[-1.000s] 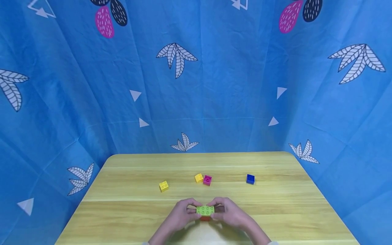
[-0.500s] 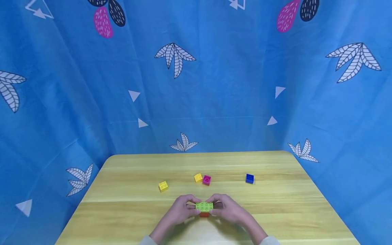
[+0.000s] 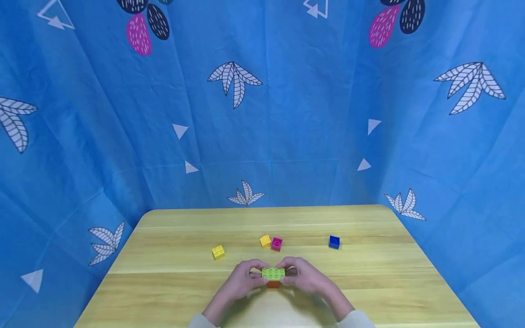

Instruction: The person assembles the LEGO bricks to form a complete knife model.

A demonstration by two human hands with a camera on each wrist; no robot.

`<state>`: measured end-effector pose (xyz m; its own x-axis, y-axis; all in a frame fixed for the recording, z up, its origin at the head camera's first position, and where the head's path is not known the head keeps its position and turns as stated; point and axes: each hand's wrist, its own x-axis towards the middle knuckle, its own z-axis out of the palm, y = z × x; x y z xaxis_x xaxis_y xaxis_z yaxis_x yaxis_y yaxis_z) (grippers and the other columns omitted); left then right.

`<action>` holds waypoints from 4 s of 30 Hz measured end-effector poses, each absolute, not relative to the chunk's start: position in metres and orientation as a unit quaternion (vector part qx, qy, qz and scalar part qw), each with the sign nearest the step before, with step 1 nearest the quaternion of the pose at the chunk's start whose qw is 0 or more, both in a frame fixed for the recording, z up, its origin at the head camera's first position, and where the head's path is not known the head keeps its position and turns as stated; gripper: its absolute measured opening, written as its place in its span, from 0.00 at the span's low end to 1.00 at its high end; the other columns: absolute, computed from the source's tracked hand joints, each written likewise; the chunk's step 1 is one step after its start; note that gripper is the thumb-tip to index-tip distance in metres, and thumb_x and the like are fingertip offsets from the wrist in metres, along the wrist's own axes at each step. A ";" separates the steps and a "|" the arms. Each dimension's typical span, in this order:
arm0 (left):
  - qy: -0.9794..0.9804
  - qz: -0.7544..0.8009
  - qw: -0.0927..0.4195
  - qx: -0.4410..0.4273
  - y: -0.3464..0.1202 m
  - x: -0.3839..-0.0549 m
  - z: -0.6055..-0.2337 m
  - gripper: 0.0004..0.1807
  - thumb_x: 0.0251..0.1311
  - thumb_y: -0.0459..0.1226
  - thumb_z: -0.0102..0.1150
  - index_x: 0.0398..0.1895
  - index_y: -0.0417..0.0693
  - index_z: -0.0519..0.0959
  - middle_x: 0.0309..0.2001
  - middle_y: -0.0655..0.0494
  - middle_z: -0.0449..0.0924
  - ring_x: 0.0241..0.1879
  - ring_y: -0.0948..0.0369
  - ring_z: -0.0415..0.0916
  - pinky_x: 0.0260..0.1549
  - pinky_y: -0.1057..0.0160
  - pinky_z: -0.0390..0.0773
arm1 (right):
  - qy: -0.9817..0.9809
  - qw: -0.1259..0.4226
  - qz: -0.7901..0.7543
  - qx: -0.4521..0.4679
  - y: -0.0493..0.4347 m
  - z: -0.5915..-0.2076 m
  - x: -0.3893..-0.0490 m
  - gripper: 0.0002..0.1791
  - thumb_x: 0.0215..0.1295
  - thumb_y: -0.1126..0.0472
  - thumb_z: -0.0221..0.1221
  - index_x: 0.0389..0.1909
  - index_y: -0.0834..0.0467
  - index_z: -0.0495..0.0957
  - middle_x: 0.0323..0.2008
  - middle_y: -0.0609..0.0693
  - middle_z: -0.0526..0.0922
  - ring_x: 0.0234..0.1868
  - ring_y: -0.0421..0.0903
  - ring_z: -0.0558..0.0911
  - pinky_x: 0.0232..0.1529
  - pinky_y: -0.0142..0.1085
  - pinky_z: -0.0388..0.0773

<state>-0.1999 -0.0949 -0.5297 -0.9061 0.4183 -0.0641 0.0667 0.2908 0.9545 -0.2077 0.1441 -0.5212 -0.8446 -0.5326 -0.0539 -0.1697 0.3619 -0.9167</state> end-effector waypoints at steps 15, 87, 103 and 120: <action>0.807 0.544 0.152 0.171 -0.094 -0.206 -0.528 0.18 0.63 0.30 0.67 0.56 0.45 0.83 0.56 0.43 0.81 0.50 0.46 0.86 0.45 0.54 0.90 | 0.801 0.177 -0.532 -0.209 0.147 -0.524 -0.211 0.16 0.67 0.66 0.65 0.56 0.58 0.80 0.58 0.59 0.83 0.62 0.66 0.80 0.64 0.61 0.78; 0.861 0.501 -0.085 0.033 -0.169 -0.246 -0.527 0.28 0.62 0.30 0.70 0.67 0.43 0.77 0.67 0.43 0.77 0.68 0.40 0.69 0.69 0.38 0.71 | 0.800 0.171 -0.546 -0.178 0.143 -0.522 -0.209 0.18 0.65 0.67 0.67 0.55 0.63 0.79 0.31 0.52 0.78 0.28 0.49 0.85 0.31 0.38 0.88; 0.849 0.525 -0.023 -0.054 -0.192 -0.255 -0.535 0.36 0.55 0.23 0.70 0.69 0.35 0.71 0.63 0.33 0.75 0.62 0.39 0.73 0.61 0.43 0.79 | 0.789 0.183 -0.563 -0.162 0.143 -0.525 -0.211 0.18 0.65 0.68 0.67 0.55 0.64 0.79 0.32 0.52 0.76 0.30 0.47 0.83 0.34 0.39 0.90; 0.863 0.504 -0.027 -0.036 -0.193 -0.256 -0.539 0.20 0.57 0.21 0.67 0.54 0.31 0.81 0.45 0.40 0.83 0.46 0.51 0.78 0.43 0.62 0.81 | 0.781 0.186 -0.572 -0.167 0.142 -0.526 -0.211 0.19 0.65 0.68 0.67 0.56 0.65 0.78 0.31 0.52 0.76 0.29 0.48 0.85 0.35 0.40 0.90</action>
